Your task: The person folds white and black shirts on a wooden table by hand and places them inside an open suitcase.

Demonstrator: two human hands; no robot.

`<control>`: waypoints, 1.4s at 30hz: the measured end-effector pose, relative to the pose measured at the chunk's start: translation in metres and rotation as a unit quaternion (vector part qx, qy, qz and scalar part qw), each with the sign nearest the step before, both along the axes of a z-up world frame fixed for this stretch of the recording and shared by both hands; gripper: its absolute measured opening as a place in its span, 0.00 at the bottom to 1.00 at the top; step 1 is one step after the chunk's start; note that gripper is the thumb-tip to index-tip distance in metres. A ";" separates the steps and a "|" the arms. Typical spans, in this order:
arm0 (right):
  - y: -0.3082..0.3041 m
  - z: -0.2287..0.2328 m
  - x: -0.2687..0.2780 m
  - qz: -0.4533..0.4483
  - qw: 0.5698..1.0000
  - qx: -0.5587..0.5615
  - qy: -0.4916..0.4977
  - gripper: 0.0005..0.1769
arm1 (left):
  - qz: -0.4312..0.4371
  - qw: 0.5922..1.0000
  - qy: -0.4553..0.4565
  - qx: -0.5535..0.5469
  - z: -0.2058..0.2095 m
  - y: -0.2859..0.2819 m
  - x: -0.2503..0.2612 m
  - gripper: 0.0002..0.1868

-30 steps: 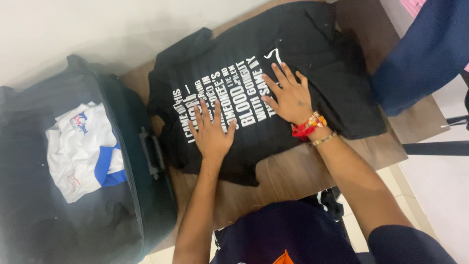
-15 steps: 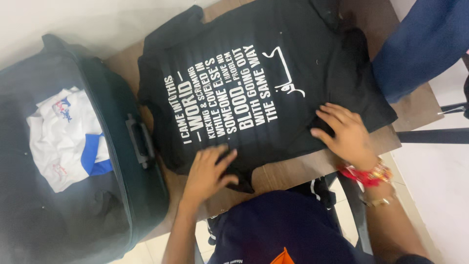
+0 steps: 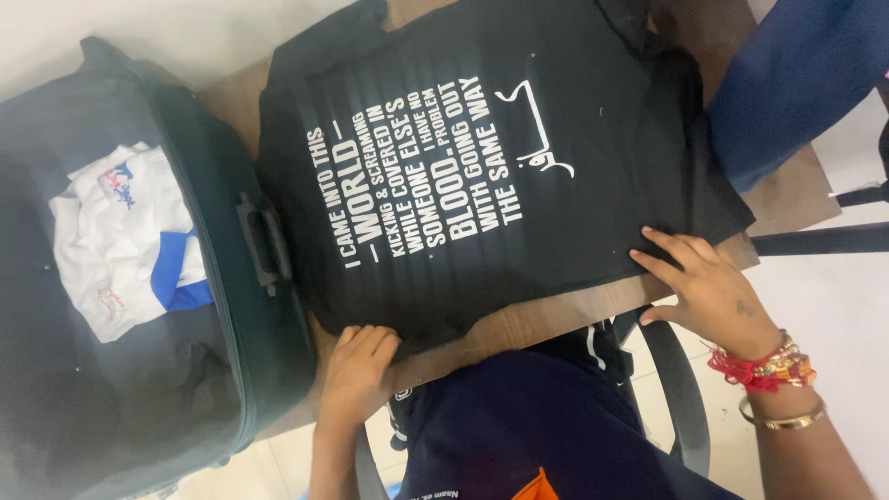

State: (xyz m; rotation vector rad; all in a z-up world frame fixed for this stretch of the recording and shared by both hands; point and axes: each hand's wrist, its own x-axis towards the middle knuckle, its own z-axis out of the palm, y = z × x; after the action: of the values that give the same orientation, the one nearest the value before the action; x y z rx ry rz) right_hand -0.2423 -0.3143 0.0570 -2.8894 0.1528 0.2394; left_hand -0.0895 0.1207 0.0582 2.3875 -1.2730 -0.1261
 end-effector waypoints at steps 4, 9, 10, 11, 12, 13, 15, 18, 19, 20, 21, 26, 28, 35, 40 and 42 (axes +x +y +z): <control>0.008 0.001 -0.013 -0.025 1.000 -0.009 -0.011 0.41 | 0.028 0.999 0.031 0.002 0.009 0.005 -0.008 0.22; 0.001 -0.015 -0.024 -0.006 0.997 0.012 -0.073 0.27 | 0.009 0.998 0.063 -0.002 0.006 0.007 -0.014 0.23; 0.000 -0.019 -0.026 0.004 0.997 0.007 -0.081 0.23 | 0.000 0.998 0.059 -0.019 0.004 0.010 -0.014 0.23; -0.003 -0.021 -0.028 0.011 0.996 -0.002 -0.092 0.19 | -0.003 0.998 0.058 -0.024 0.000 0.011 -0.015 0.23; -0.003 -0.023 -0.031 0.009 0.996 -0.007 -0.093 0.19 | 0.022 0.998 0.058 0.018 -0.002 0.012 -0.018 0.21; 0.000 -0.025 -0.034 0.006 0.994 -0.001 -0.112 0.19 | 0.045 0.995 0.059 0.062 -0.004 0.012 -0.018 0.20; 0.002 -0.027 -0.036 0.006 0.992 0.008 -0.130 0.18 | 0.038 0.995 0.055 0.077 -0.005 0.015 -0.016 0.22; 0.004 -0.029 -0.037 0.014 0.979 0.031 -0.201 0.24 | 0.037 0.989 0.067 0.127 -0.010 0.012 -0.021 0.23; 0.001 -0.030 -0.037 0.004 0.982 0.007 -0.187 0.27 | 0.037 0.984 0.079 0.155 -0.013 0.011 -0.022 0.22; -0.004 -0.031 -0.038 -0.005 0.985 -0.018 -0.172 0.31 | 0.038 0.984 0.078 0.156 -0.016 0.012 -0.023 0.22; -0.009 -0.032 -0.040 -0.006 0.985 -0.017 -0.172 0.31 | 0.035 0.986 0.094 0.131 -0.018 0.013 -0.024 0.23; -0.026 -0.037 -0.049 -0.039 0.986 -0.028 -0.159 0.27 | 0.097 0.947 0.265 0.153 -0.013 0.031 -0.019 0.18; -0.030 -0.039 -0.051 -0.028 0.986 -0.017 -0.162 0.25 | 0.128 0.912 0.319 0.223 0.000 0.039 -0.016 0.18; -0.033 -0.037 -0.058 0.016 0.981 -0.007 -0.194 0.09 | 0.167 0.925 0.266 0.216 0.031 0.038 -0.011 0.19; -0.042 -0.025 -0.060 -0.032 0.974 0.055 -0.219 0.12 | 0.263 0.941 0.205 -0.066 0.050 0.018 0.004 0.16; -0.048 -0.025 -0.051 -0.060 0.968 0.083 -0.231 0.14 | 0.324 0.924 0.190 -0.071 0.051 0.003 0.011 0.14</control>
State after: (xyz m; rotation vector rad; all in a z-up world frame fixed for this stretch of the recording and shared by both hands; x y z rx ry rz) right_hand -0.2932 -0.3623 0.0324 -2.6696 0.2113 -0.4212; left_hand -0.0784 0.1237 0.1088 2.3711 -0.2776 -0.2680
